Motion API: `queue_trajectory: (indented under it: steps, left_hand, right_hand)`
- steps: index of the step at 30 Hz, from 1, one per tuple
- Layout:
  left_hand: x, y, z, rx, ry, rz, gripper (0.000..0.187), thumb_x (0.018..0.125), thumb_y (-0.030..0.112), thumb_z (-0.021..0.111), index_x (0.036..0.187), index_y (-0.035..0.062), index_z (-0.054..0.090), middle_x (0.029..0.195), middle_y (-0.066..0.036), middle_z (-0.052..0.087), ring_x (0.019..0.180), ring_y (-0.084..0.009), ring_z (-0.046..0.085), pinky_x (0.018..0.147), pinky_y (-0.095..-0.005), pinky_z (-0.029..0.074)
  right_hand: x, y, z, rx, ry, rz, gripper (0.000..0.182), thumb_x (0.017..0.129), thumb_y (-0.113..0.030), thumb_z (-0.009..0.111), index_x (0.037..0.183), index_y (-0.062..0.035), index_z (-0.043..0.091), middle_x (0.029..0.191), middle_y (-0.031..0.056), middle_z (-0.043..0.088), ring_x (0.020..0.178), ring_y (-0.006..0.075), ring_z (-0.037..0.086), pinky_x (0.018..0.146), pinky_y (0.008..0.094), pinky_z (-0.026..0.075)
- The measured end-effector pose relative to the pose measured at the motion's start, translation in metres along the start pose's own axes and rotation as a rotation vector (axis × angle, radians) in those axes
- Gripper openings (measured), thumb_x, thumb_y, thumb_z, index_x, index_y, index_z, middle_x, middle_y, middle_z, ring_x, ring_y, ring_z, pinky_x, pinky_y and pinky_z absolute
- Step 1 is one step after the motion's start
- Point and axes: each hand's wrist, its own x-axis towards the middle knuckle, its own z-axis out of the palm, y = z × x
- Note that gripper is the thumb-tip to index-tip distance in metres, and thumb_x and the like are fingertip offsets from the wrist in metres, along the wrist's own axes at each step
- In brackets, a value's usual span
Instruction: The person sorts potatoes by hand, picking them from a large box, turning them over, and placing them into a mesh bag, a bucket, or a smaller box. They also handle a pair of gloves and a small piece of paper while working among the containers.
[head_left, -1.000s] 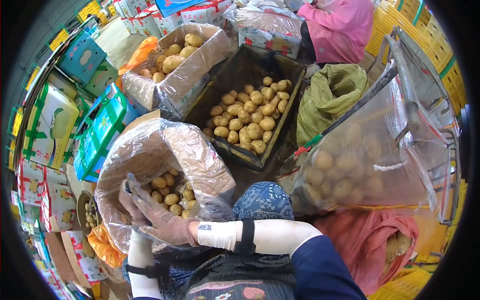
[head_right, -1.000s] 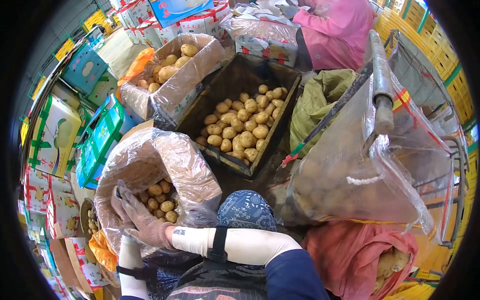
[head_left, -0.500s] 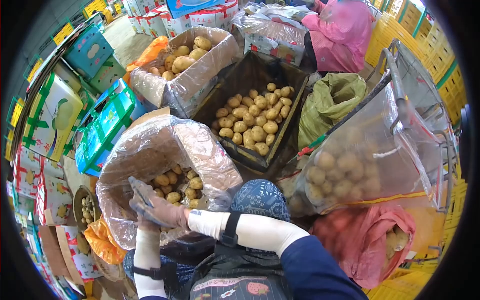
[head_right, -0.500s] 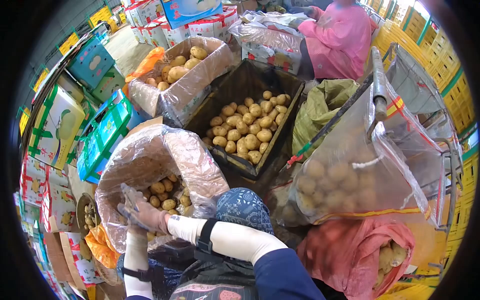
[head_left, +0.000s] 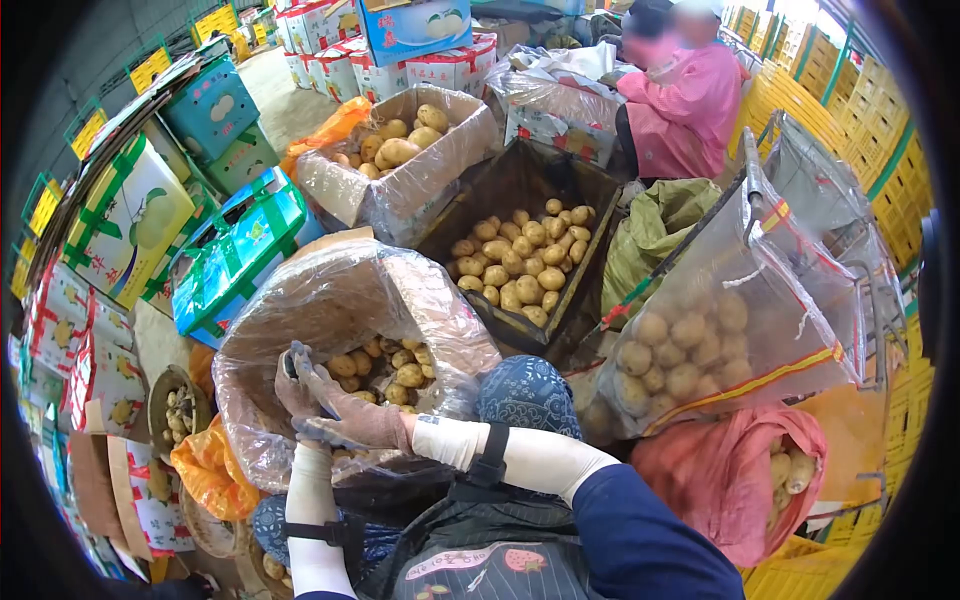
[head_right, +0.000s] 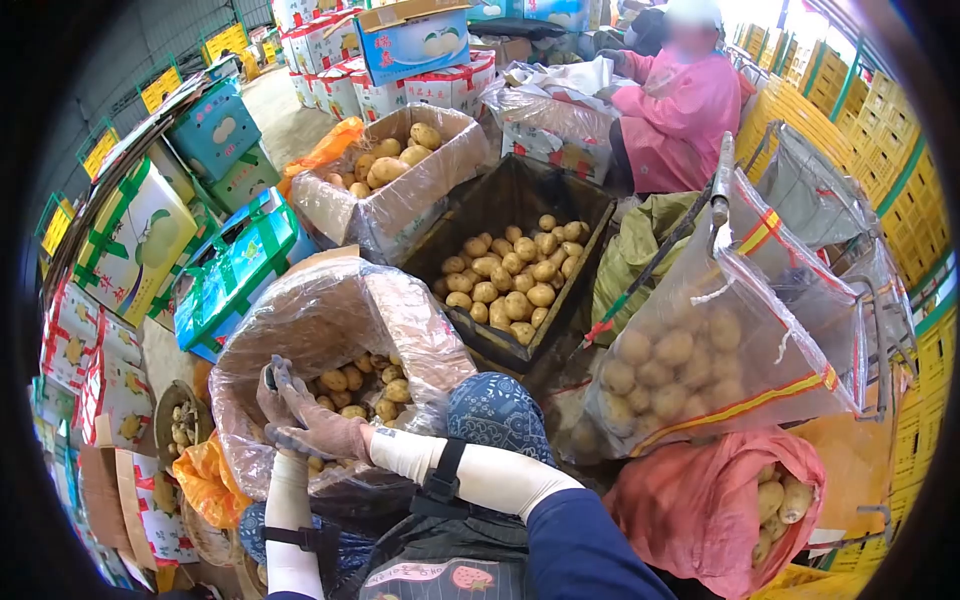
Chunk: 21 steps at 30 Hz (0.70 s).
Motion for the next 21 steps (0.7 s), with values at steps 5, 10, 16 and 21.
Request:
queue_trajectory:
  steps: [5, 10, 16, 21]
  left_hand:
    - [-0.006, 0.025, 0.012, -0.082, 0.034, 0.142, 0.024, 0.099, 0.025, 0.057, 0.091, 0.0029, 0.063, 0.081, 0.002, 0.059, 0.072, -0.0083, 0.052, 0.066, -0.0255, 0.044]
    - [-0.009, 0.039, 0.028, -0.016, 0.011, 0.178, 0.04, 0.103, 0.04, 0.05, 0.084, 0.0062, 0.06, 0.074, 0.005, 0.052, 0.065, -0.0048, 0.044, 0.058, -0.0231, 0.037]
    - [-0.018, 0.027, 0.018, 0.098, -0.193, 0.223, 0.044, 0.105, 0.04, 0.043, 0.081, 0.0059, 0.054, 0.07, 0.004, 0.048, 0.063, -0.0094, 0.045, 0.059, -0.0264, 0.041]
    - [-0.019, 0.023, 0.01, 0.472, -0.059, 0.427, 0.041, 0.104, 0.037, 0.047, 0.081, 0.0044, 0.056, 0.069, 0.002, 0.052, 0.063, -0.0109, 0.048, 0.057, -0.0295, 0.043]
  right_hand:
    - [-0.003, -0.003, -0.006, -0.102, -0.062, -0.003, 0.077, 0.1, -0.034, 0.052, 0.155, -0.001, 0.008, 0.16, 0.0233, 0.01, 0.15, 0.0321, 0.008, 0.121, 0.0373, 0.011]
    - [-0.001, -0.025, -0.033, 0.297, -0.03, 0.114, 0.066, 0.104, -0.035, 0.047, 0.155, -0.0073, 0.015, 0.15, 0.014, 0.035, 0.138, 0.02, 0.033, 0.115, 0.0307, 0.024]
    - [0.001, -0.006, -0.024, 0.308, 0.025, 0.099, 0.062, 0.105, -0.038, 0.041, 0.155, -0.0079, 0.019, 0.149, 0.0117, 0.038, 0.137, 0.0163, 0.035, 0.115, 0.0278, 0.024]
    - [0.012, 0.013, -0.012, 0.493, 0.021, 0.055, 0.062, 0.102, -0.033, 0.049, 0.152, -0.005, 0.025, 0.15, 0.0091, 0.038, 0.137, 0.0171, 0.036, 0.115, 0.0283, 0.025]
